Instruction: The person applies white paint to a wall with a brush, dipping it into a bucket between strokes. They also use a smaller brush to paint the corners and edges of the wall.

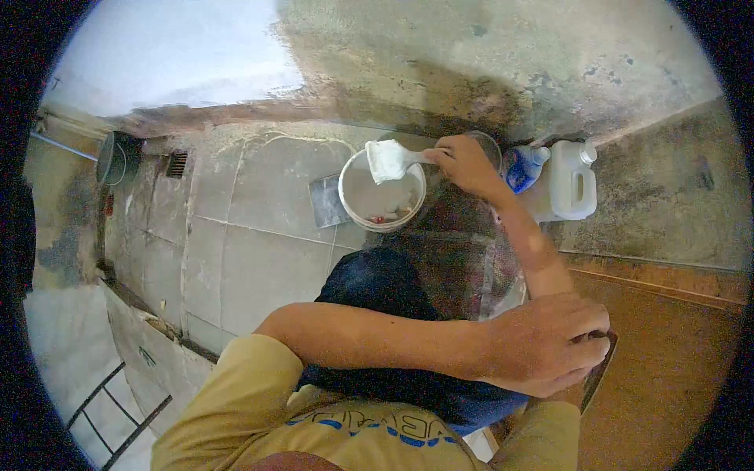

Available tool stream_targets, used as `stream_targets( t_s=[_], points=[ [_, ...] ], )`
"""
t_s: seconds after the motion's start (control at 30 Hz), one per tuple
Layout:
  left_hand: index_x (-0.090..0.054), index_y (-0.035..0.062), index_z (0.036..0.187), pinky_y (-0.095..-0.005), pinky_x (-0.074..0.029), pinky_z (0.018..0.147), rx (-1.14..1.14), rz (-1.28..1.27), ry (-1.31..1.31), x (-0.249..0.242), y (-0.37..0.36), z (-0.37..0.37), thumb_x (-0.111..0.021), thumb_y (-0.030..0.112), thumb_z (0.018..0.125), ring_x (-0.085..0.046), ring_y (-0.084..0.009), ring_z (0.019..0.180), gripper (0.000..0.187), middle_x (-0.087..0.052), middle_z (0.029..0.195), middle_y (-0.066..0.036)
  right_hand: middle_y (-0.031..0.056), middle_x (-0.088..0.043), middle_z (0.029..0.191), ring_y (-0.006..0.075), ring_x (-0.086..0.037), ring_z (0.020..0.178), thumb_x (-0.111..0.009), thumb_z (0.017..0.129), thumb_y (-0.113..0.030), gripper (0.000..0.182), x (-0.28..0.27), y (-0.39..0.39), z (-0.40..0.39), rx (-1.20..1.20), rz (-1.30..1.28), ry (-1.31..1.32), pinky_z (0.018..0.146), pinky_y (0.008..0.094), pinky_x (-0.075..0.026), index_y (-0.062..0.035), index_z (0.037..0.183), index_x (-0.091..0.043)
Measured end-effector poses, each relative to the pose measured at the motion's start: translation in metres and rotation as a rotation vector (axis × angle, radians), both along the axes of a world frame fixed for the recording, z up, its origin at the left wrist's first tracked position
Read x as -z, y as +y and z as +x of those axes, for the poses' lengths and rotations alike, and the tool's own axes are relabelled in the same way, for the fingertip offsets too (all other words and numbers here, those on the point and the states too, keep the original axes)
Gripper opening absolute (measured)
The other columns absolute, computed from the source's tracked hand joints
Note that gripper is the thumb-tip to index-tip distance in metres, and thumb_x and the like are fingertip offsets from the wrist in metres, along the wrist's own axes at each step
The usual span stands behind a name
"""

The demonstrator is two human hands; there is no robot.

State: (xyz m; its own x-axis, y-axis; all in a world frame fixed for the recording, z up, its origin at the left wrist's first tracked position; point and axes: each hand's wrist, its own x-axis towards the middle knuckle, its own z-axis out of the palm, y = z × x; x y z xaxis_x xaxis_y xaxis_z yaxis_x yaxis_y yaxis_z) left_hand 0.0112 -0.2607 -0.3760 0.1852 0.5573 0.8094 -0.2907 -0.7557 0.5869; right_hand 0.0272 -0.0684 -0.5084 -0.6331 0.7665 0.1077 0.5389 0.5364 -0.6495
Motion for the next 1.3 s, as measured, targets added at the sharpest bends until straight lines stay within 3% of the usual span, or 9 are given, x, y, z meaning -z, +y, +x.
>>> stream_targets(
  t_s=[0.03, 0.1, 0.2, 0.47, 0.73, 0.87, 0.93, 1.1, 1.3],
  points=[
    [-0.053, -0.0005, 0.091, -0.0407, -0.046, 0.067, -0.028, 0.001, -0.005, 0.001, 0.002, -0.005, -0.067, 0.008, 0.070, -0.054, -0.0327, 0.078, 0.026, -0.048, 0.088, -0.015, 0.0165, -0.063, 0.069, 0.0300, -0.061, 0.060, -0.060, 0.089, -0.031, 0.035, -0.002, 0.002, -0.001, 0.006, -0.009, -0.004, 0.058, 0.0392, -0.046, 0.0018, 0.079, -0.065],
    [-0.054, -0.0009, 0.092, -0.0404, -0.046, 0.067, 0.000, -0.005, 0.031, 0.003, 0.003, -0.013, -0.067, 0.010, 0.070, -0.054, -0.0325, 0.078, 0.028, -0.049, 0.087, -0.014, 0.0051, -0.053, 0.061, 0.0147, -0.049, 0.052, -0.059, 0.092, -0.028, 0.032, -0.004, 0.002, 0.003, 0.127, -0.418, -0.055, 0.051, 0.0305, -0.039, -0.0005, 0.076, -0.061],
    [-0.055, -0.0016, 0.093, -0.0398, -0.047, 0.066, 0.057, 0.008, 0.061, 0.003, -0.002, -0.023, -0.068, 0.012, 0.069, -0.055, -0.0318, 0.077, 0.031, -0.050, 0.086, -0.013, -0.0011, -0.048, 0.060, 0.0061, -0.043, 0.052, -0.056, 0.095, -0.028, 0.032, 0.009, -0.008, 0.020, 0.101, -0.510, 0.086, 0.049, 0.0247, -0.035, -0.0027, 0.075, -0.059],
    [-0.058, -0.0020, 0.091, -0.0378, -0.047, 0.068, 0.006, 0.016, 0.189, 0.010, 0.004, -0.043, -0.066, 0.017, 0.071, -0.057, -0.0301, 0.079, 0.028, -0.054, 0.086, -0.014, -0.0003, -0.050, 0.063, 0.0079, -0.045, 0.056, -0.054, 0.096, -0.029, 0.029, 0.045, 0.000, 0.029, -0.025, -0.424, 0.092, 0.051, 0.0259, -0.036, -0.0036, 0.082, -0.058],
    [-0.058, 0.0022, 0.083, -0.0384, -0.046, 0.069, -0.051, -0.023, 0.673, 0.024, 0.015, -0.060, -0.063, 0.019, 0.077, -0.058, -0.0269, 0.076, 0.019, -0.056, 0.080, -0.011, 0.0007, -0.052, 0.065, 0.0103, -0.047, 0.060, -0.051, 0.097, -0.035, 0.034, 0.071, 0.022, 0.027, -0.133, -0.361, 0.051, 0.055, 0.0289, -0.039, -0.0038, 0.085, -0.059],
    [-0.063, 0.0040, 0.078, -0.0388, -0.050, 0.067, -0.133, -0.063, 0.900, 0.033, 0.018, -0.063, -0.061, 0.025, 0.083, -0.062, -0.0286, 0.072, 0.022, -0.061, 0.077, -0.012, -0.0028, -0.050, 0.071, 0.0086, -0.045, 0.063, -0.048, 0.099, -0.040, 0.037, 0.094, -0.025, 0.031, 0.120, -0.522, 0.232, 0.055, 0.0266, -0.037, -0.0057, 0.089, -0.056],
    [-0.067, 0.0048, 0.072, -0.0406, -0.053, 0.063, -0.061, -0.305, 1.409, 0.041, 0.019, -0.070, -0.059, 0.033, 0.088, -0.066, -0.0314, 0.067, 0.033, -0.065, 0.071, -0.014, -0.0051, -0.041, 0.066, 0.0069, -0.039, 0.059, -0.046, 0.099, -0.043, 0.038, 0.096, -0.051, 0.031, 0.150, -0.981, 0.553, 0.052, 0.0233, -0.032, -0.0086, 0.084, -0.052],
    [-0.069, 0.0029, 0.074, -0.0463, -0.054, 0.064, -0.201, -0.557, 1.711, 0.032, 0.042, -0.098, -0.055, 0.038, 0.092, -0.067, -0.0368, 0.070, 0.042, -0.066, 0.073, -0.021, -0.0065, -0.033, 0.062, 0.0062, -0.031, 0.053, -0.043, 0.100, -0.045, 0.041, 0.044, -0.085, 0.030, 0.252, -1.019, 0.710, 0.047, 0.0229, -0.025, -0.0116, 0.076, -0.045],
    [-0.068, -0.0025, 0.090, -0.0454, -0.051, 0.071, -0.331, -0.660, 1.527, 0.022, 0.078, -0.151, -0.051, 0.039, 0.096, -0.067, -0.0345, 0.076, 0.045, -0.067, 0.080, -0.024, -0.0051, -0.038, 0.063, 0.0072, -0.034, 0.050, -0.039, 0.100, -0.048, 0.043, 0.003, -0.079, 0.006, 0.171, -1.262, 0.960, 0.046, 0.0245, -0.028, -0.0104, 0.083, -0.053]
  ],
)
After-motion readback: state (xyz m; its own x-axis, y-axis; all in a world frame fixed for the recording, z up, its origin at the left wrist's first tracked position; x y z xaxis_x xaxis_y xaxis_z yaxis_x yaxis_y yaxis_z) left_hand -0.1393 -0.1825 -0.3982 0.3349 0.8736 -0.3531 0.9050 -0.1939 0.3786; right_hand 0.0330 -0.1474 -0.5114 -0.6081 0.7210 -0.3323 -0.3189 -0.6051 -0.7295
